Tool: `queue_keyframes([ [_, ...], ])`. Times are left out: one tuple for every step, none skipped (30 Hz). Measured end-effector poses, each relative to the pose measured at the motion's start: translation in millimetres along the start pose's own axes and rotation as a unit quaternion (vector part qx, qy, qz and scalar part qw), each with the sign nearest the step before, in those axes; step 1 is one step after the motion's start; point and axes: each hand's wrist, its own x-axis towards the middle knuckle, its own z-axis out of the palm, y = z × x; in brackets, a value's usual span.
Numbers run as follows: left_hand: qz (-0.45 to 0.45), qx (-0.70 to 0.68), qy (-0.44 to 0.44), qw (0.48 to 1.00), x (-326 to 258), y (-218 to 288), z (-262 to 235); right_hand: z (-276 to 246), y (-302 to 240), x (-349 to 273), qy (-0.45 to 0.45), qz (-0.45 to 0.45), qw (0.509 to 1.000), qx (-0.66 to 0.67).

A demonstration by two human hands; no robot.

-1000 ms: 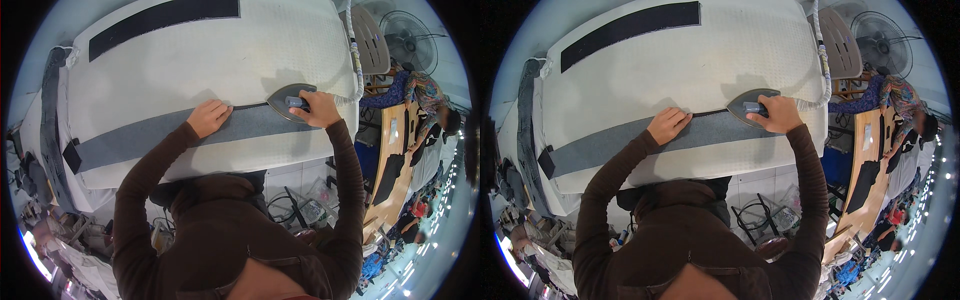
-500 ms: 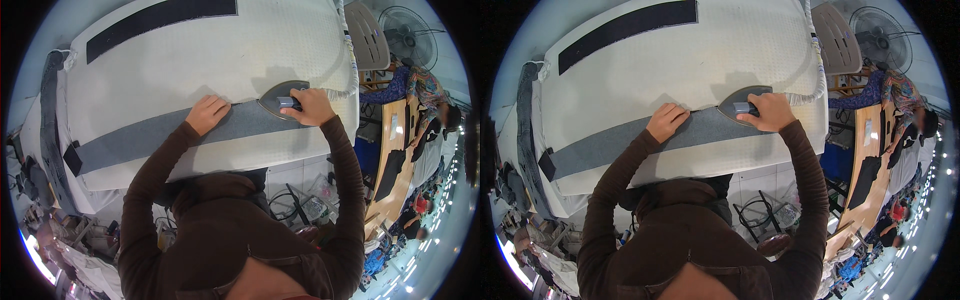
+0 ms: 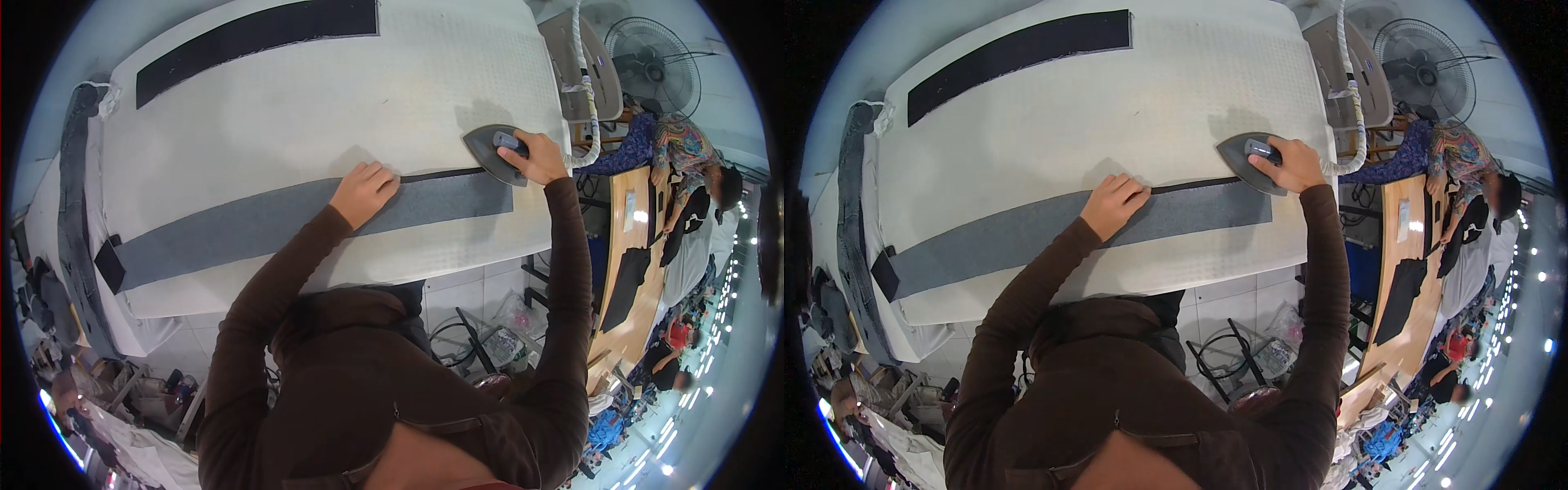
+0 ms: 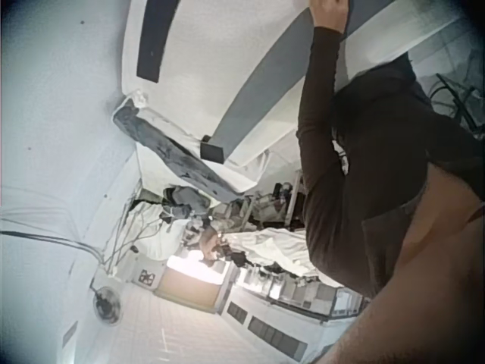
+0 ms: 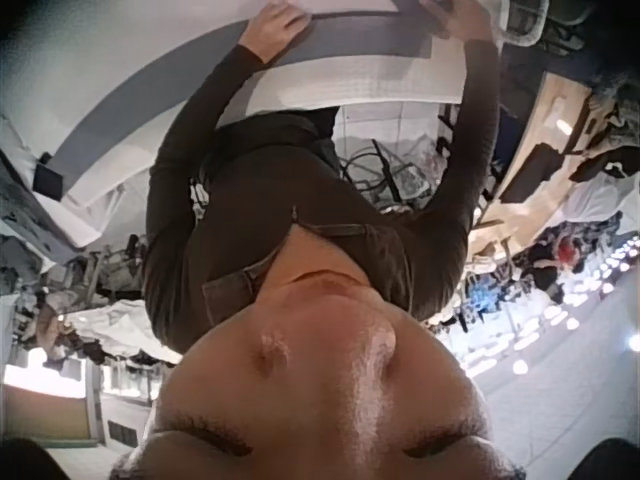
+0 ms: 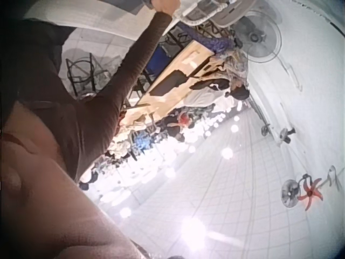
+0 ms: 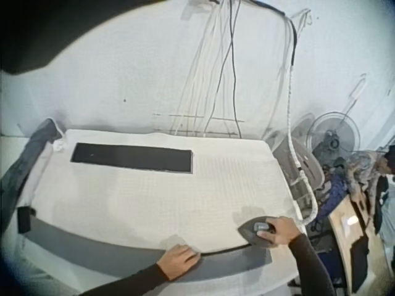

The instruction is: The person irons a long strip of grey fabric on a white ironing board. They repeatedly align the fabric, press it with a steam iron, and flip it over to treat both sides. The person works methodically along the length of the fabric strip, ensuring it is smooth and flat.

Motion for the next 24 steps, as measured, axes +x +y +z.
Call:
queue_keyframes([
  [0.008, 0.018, -0.009, 1.000, -2, 1, -1, -1, 2, -1, 0.005, -0.014, 1.000, -0.001],
  [0.023, 0.037, -0.007, 0.999, -6, 1, -3, 1, 2, -2, 0.007, -0.018, 1.000, -0.004],
  [0.034, 0.055, -0.004, 0.998, -6, 2, -4, 1, 2, -4, 0.009, -0.023, 1.000, -0.008],
  [0.039, 0.063, -0.002, 0.997, -6, 2, -4, 2, 0, -5, 0.009, -0.024, 1.000, -0.013],
  [0.040, 0.070, 0.000, 0.997, -5, 3, -5, 4, -2, -6, 0.009, -0.030, 0.999, -0.010],
  [0.041, 0.075, 0.001, 0.996, -4, 4, -5, 6, -5, -8, 0.008, -0.030, 0.999, -0.008],
  [0.027, 0.072, -0.005, 0.997, -1, 5, -3, 7, -6, -10, 0.012, -0.034, 0.999, -0.001],
  [0.012, 0.068, -0.011, 0.998, 2, 6, -2, 8, -6, -12, 0.012, -0.025, 1.000, 0.002],
  [-0.002, 0.064, -0.017, 0.998, 5, 7, 0, 7, -4, -11, 0.018, -0.021, 1.000, 0.009],
  [-0.017, 0.061, -0.007, 0.998, 7, 8, 2, 7, -1, -10, 0.030, -0.027, 0.999, 0.021],
  [-0.032, 0.058, 0.004, 0.998, 10, 8, 4, 5, 3, -9, 0.021, -0.011, 0.999, 0.023],
  [-0.046, 0.055, 0.016, 0.997, 13, 9, 6, 3, 10, -7, 0.019, -0.005, 0.999, 0.030],
  [-0.057, 0.053, 0.022, 0.997, 16, 10, 8, 0, 18, -5, 0.020, 0.001, 0.999, 0.039],
  [-0.067, 0.052, 0.028, 0.996, 18, 11, 9, -3, 27, -3, 0.029, 0.000, 0.999, 0.028],
  [-0.077, 0.051, 0.033, 0.995, 20, 12, 10, -5, 35, -1, 0.040, 0.001, 0.999, 0.019],
  [-0.090, 0.050, 0.031, 0.994, 22, 13, 10, -6, 44, 0, 0.045, 0.010, 0.999, 0.006],
  [-0.103, 0.050, 0.029, 0.993, 25, 13, 10, -8, 53, 2, 0.039, 0.037, 0.999, -0.003],
  [-0.113, 0.049, 0.030, 0.992, 28, 13, 10, -9, 60, 3, 0.045, 0.039, 0.998, 0.001],
  [-0.126, 0.050, 0.014, 0.991, 33, 13, 10, -9, 67, 4, 0.047, 0.050, 0.998, 0.000],
  [-0.137, 0.051, 0.001, 0.989, 36, 12, 11, -9, 73, 4, 0.049, 0.062, 0.997, -0.001],
  [-0.153, 0.050, -0.006, 0.987, 41, 13, 12, -7, 77, 5, 0.074, 0.068, 0.995, -0.016],
  [-0.161, 0.059, -0.022, 0.985, 45, 13, 14, -7, 81, 3, 0.079, 0.062, 0.995, -0.013],
  [-0.175, 0.068, -0.035, 0.982, 48, 14, 15, -5, 83, 3, 0.080, 0.064, 0.995, -0.013],
  [-0.193, 0.077, -0.059, 0.976, 51, 15, 16, -4, 84, 3, 0.083, 0.061, 0.995, -0.010],
])
